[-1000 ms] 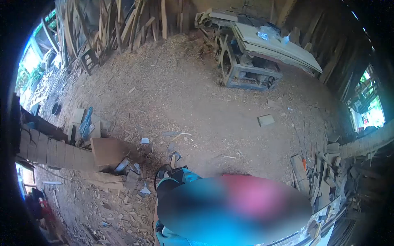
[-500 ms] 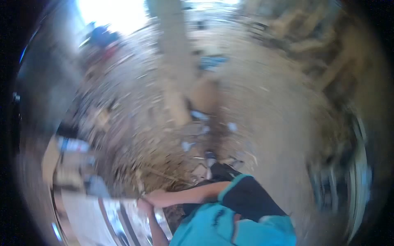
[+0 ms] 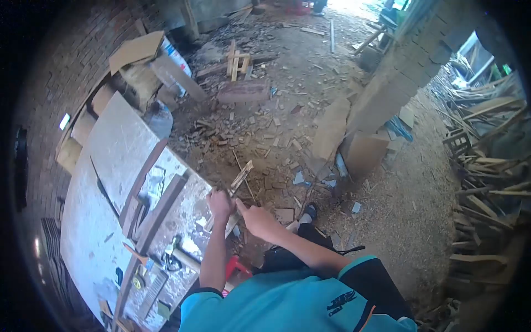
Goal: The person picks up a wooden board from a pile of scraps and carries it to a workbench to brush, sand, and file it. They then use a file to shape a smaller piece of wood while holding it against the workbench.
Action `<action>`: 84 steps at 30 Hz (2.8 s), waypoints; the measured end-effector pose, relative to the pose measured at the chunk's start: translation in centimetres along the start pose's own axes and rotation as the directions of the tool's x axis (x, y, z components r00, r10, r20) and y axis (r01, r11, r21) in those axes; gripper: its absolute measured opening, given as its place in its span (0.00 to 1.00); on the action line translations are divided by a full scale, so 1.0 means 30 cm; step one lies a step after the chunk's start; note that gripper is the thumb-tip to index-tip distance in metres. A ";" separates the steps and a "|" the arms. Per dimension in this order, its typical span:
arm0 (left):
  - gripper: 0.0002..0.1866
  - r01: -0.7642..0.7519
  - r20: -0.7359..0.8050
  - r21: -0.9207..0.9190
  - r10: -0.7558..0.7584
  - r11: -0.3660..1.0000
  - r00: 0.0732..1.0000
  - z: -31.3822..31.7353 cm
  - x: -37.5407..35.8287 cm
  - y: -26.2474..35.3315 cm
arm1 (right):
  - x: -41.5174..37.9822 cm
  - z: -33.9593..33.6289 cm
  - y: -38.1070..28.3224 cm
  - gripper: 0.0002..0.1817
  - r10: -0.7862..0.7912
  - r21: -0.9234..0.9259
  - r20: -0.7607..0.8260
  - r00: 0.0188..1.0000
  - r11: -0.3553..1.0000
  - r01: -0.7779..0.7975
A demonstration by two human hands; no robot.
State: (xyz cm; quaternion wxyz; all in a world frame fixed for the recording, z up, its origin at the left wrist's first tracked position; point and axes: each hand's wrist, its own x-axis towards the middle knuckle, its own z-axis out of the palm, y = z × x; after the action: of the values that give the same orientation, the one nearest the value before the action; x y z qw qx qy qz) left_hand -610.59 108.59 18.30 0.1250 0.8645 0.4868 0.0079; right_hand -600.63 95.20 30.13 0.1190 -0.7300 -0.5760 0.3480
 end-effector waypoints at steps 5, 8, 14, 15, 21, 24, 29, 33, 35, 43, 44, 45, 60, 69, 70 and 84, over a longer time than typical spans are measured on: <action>0.15 0.000 0.001 0.041 0.000 0.999 1.000 0.021 0.011 -0.006 | 0.013 0.008 0.022 0.34 0.065 0.018 0.054 0.996 0.998 -0.066; 0.15 0.008 0.047 0.017 -0.009 1.000 0.999 0.032 0.017 -0.012 | 0.108 0.047 0.060 0.31 0.008 0.059 0.011 1.000 0.998 -0.009; 0.15 -0.027 -0.051 -0.046 0.025 0.999 0.998 0.065 0.019 -0.009 | 0.225 0.105 0.087 0.34 0.013 0.087 -0.085 0.996 0.996 -0.006; 0.14 -0.007 -0.033 -0.001 0.007 1.000 0.999 0.064 0.017 -0.004 | 0.184 0.080 0.064 0.35 0.015 0.075 -0.058 0.998 0.997 -0.011; 0.13 0.002 -0.026 -0.008 -0.002 1.000 1.000 0.018 0.010 0.006 | 0.118 0.020 0.046 0.33 -0.021 0.011 0.047 0.999 1.000 0.021; 0.14 0.016 0.028 -0.048 -0.015 0.999 0.999 0.030 0.020 0.002 | 0.226 0.042 0.093 0.34 -0.129 0.023 -0.057 0.990 0.991 0.131; 0.15 0.029 0.044 0.030 -0.031 0.999 0.999 0.037 0.020 0.003 | 0.006 -0.049 0.066 0.34 -0.048 -0.016 0.101 0.994 0.999 0.050; 0.17 0.012 -0.029 -0.038 -0.013 0.999 0.999 0.068 0.036 0.002 | 0.256 0.045 0.105 0.27 -0.072 0.100 0.017 0.997 0.993 0.069; 0.17 0.027 -0.004 0.020 -0.027 0.999 1.000 0.081 0.025 -0.024 | 0.221 0.092 0.109 0.33 -0.040 0.180 0.004 0.999 0.983 0.039; 0.13 0.031 0.016 0.042 -0.031 0.999 0.999 0.029 0.032 -0.001 | 0.240 0.103 0.115 0.42 -0.034 0.100 -0.006 0.999 0.994 0.034; 0.13 0.054 0.019 0.031 -0.054 0.998 0.998 0.032 0.025 0.005 | 0.209 0.090 0.129 0.42 -0.044 0.101 0.022 0.999 0.994 0.042; 0.13 0.036 0.031 0.044 -0.038 0.998 0.999 0.030 0.023 0.007 | 0.162 0.071 0.143 0.42 -0.057 0.107 0.040 0.998 0.993 0.052; 0.17 0.094 0.022 -0.037 -0.093 0.995 0.995 0.040 0.020 0.002 | -0.178 -0.063 0.184 0.37 0.027 0.051 0.118 0.993 0.998 -0.033; 0.16 0.124 -0.033 0.004 -0.124 0.992 0.992 0.164 0.061 -0.001 | -0.187 -0.024 0.176 0.34 -0.275 -0.162 0.002 0.962 0.949 0.271; 0.14 0.123 -0.102 -0.035 -0.126 0.992 0.987 0.188 0.058 0.004 | -0.202 -0.026 0.155 0.34 -0.213 -0.145 0.030 0.977 0.966 0.215; 0.06 0.344 -0.416 -0.399 -0.502 0.850 0.758 -0.324 -0.542 -0.027 | -0.301 0.045 -0.044 0.30 -0.666 -0.193 -0.091 0.740 0.741 0.643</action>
State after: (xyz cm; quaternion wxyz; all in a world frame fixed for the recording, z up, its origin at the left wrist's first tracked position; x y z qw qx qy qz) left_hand -621.13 97.31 29.29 0.1202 0.6678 0.6795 0.2789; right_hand -603.35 86.97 33.24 0.2232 -0.5116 -0.8094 0.1823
